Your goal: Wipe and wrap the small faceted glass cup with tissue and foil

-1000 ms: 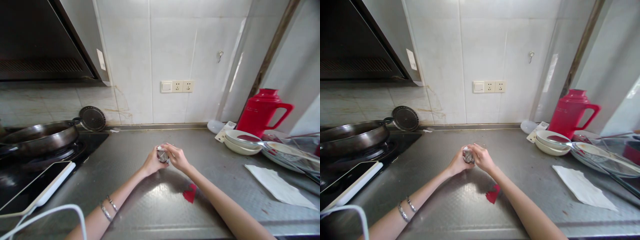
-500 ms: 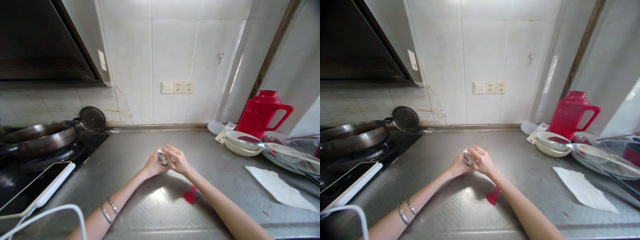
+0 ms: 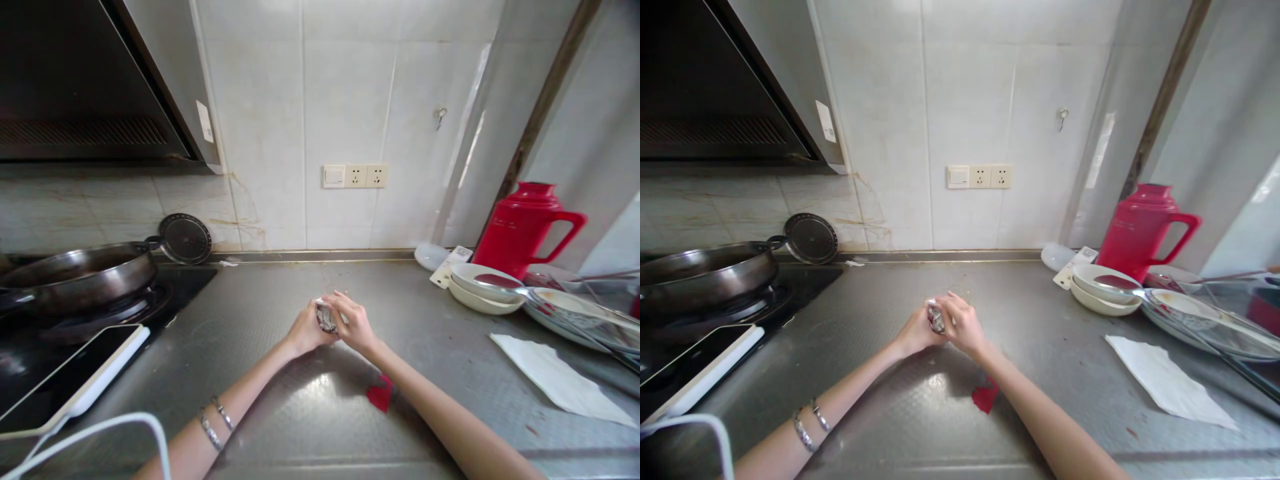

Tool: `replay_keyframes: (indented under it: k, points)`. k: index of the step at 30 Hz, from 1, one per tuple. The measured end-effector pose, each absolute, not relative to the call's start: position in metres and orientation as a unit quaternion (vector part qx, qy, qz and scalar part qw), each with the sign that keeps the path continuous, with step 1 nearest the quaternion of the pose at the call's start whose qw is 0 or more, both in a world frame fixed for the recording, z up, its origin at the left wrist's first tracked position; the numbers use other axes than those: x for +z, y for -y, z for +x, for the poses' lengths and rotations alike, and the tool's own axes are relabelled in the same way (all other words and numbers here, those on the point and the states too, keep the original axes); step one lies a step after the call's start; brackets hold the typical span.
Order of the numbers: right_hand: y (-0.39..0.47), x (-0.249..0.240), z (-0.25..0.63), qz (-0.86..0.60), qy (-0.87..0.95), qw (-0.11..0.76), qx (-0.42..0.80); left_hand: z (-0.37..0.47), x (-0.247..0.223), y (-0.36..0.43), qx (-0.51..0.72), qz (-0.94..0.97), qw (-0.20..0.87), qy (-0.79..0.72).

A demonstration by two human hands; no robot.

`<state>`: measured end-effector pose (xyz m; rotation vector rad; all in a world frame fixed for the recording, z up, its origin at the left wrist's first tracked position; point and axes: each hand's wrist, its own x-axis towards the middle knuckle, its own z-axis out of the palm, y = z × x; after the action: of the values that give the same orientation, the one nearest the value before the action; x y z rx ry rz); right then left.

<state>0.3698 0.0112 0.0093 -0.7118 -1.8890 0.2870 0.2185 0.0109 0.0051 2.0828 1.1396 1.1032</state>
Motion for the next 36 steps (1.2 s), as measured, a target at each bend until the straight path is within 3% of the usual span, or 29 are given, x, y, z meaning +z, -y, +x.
replay_keyframes:
  k: [3, 10, 19, 26, 30, 36]
  points:
    - [-0.013, 0.014, 0.375, -0.244, 0.836, 0.480, 0.109, 0.219, 0.007, -0.009, 0.398, 0.787, 0.248, -0.400]
    - [-0.024, 0.012, 0.375, -0.419, 0.727, 0.520, 0.161, 0.217, 0.002, -0.011, 0.411, 0.747, 0.263, -0.452]
    - [-0.018, 0.012, 0.379, -0.203, 0.860, 0.468, -0.006, 0.218, 0.003, -0.015, 0.432, 0.754, 0.260, -0.421]
    - [-0.028, 0.010, 0.376, -0.399, 0.718, 0.564, 0.084, 0.218, 0.000, -0.015, 0.462, 0.712, 0.273, -0.452]
    - [-0.022, 0.009, 0.374, -0.310, 0.770, 0.558, -0.003, 0.218, -0.003, -0.021, 0.463, 0.712, 0.249, -0.466]
    - [-0.019, 0.019, 0.382, -0.160, 0.870, 0.444, -0.140, 0.219, -0.002, -0.021, 0.455, 0.706, 0.280, -0.466]
